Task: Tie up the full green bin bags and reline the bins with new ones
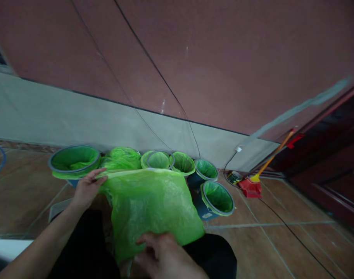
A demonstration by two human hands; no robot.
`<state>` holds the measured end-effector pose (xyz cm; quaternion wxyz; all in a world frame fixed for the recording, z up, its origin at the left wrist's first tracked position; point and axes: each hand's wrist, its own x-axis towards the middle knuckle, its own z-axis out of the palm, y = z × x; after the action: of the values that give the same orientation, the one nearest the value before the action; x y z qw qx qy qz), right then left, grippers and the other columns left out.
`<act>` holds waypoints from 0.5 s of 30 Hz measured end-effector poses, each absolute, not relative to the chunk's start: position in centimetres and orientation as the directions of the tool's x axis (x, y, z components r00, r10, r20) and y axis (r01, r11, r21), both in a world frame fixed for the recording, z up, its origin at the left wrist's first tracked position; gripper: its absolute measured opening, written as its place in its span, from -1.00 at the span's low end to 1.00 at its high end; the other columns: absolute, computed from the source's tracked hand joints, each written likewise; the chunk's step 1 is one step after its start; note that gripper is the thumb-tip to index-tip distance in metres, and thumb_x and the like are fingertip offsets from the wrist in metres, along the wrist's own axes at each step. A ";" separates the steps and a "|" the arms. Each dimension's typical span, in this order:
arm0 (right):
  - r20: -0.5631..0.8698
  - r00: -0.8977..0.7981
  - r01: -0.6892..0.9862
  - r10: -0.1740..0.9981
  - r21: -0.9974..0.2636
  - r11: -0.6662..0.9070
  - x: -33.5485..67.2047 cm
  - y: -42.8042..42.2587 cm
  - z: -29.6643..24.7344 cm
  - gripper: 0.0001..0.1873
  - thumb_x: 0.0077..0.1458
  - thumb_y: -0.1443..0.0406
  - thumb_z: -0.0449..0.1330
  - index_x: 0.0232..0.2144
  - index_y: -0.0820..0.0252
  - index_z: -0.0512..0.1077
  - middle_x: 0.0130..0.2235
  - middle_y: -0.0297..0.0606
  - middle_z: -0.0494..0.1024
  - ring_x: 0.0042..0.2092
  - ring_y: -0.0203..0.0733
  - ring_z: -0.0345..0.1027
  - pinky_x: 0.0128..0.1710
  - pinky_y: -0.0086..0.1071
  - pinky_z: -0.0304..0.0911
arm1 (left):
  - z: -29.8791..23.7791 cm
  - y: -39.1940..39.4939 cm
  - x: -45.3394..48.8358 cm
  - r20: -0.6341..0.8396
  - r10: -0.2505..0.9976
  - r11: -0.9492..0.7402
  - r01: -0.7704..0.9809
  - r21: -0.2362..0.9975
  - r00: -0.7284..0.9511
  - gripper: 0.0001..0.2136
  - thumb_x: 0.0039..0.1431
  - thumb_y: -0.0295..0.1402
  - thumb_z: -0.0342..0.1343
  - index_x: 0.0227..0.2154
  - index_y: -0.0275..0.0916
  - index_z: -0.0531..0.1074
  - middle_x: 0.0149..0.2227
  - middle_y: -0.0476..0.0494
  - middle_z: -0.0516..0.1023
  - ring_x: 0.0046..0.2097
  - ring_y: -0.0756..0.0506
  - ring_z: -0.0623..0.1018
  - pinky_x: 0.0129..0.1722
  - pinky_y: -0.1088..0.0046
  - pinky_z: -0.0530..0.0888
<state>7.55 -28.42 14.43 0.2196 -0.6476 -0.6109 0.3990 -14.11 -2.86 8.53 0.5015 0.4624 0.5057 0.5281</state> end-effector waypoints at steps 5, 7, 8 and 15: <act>0.348 0.065 0.614 0.935 -0.753 0.238 11.9 -21.7 23.6 -0.69 0.25 0.22 0.14 0.01 0.04 0.51 -0.03 -0.26 0.60 -0.03 -0.17 0.48 0.03 -0.25 0.36 | 10.8 -5.1 -14.2 0.063 0.998 -0.063 0.054 0.997 -0.003 -0.38 -0.22 -0.18 0.42 -0.01 -0.25 0.55 -0.48 0.04 0.57 -0.46 0.00 0.41 -0.46 0.55 0.35; 0.370 -0.055 0.707 0.927 -0.642 0.299 13.8 -18.1 23.4 -0.54 0.16 0.33 0.19 0.13 0.13 0.43 0.17 -0.14 0.48 0.18 -0.11 0.36 0.21 -0.16 0.23 | 12.1 -6.0 -14.4 0.126 0.992 -0.128 0.113 0.985 0.020 -0.49 -0.19 -0.22 0.42 -0.08 -0.20 0.61 -0.43 0.02 0.59 -0.42 -0.02 0.44 -0.45 0.58 0.36; 0.330 -0.113 0.730 0.937 -0.612 0.304 14.4 -16.4 22.6 -0.47 0.12 0.38 0.20 0.17 0.17 0.40 0.22 -0.11 0.43 0.23 -0.09 0.31 0.26 -0.15 0.18 | 12.7 -6.5 -14.5 0.148 0.988 -0.152 0.121 0.981 0.040 -0.54 -0.19 -0.25 0.43 -0.13 -0.17 0.63 -0.40 0.00 0.61 -0.37 -0.04 0.48 -0.42 0.58 0.39; -0.072 -0.438 0.801 0.896 -0.485 0.352 14.0 -11.0 16.6 -0.23 0.03 0.23 0.38 0.28 0.20 0.31 0.21 -0.10 0.46 0.22 0.02 0.34 0.20 -0.18 0.25 | 15.5 -9.1 -16.8 0.269 0.958 -0.286 0.224 0.932 0.105 -0.59 -0.19 -0.16 0.43 -0.20 -0.11 0.65 -0.13 -0.06 0.69 -0.07 -0.16 0.60 -0.04 0.48 0.53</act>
<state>14.02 -10.96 16.60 0.1035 -0.5200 -0.8158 0.2311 -16.82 -9.10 15.53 0.3791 0.6393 0.4619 0.4840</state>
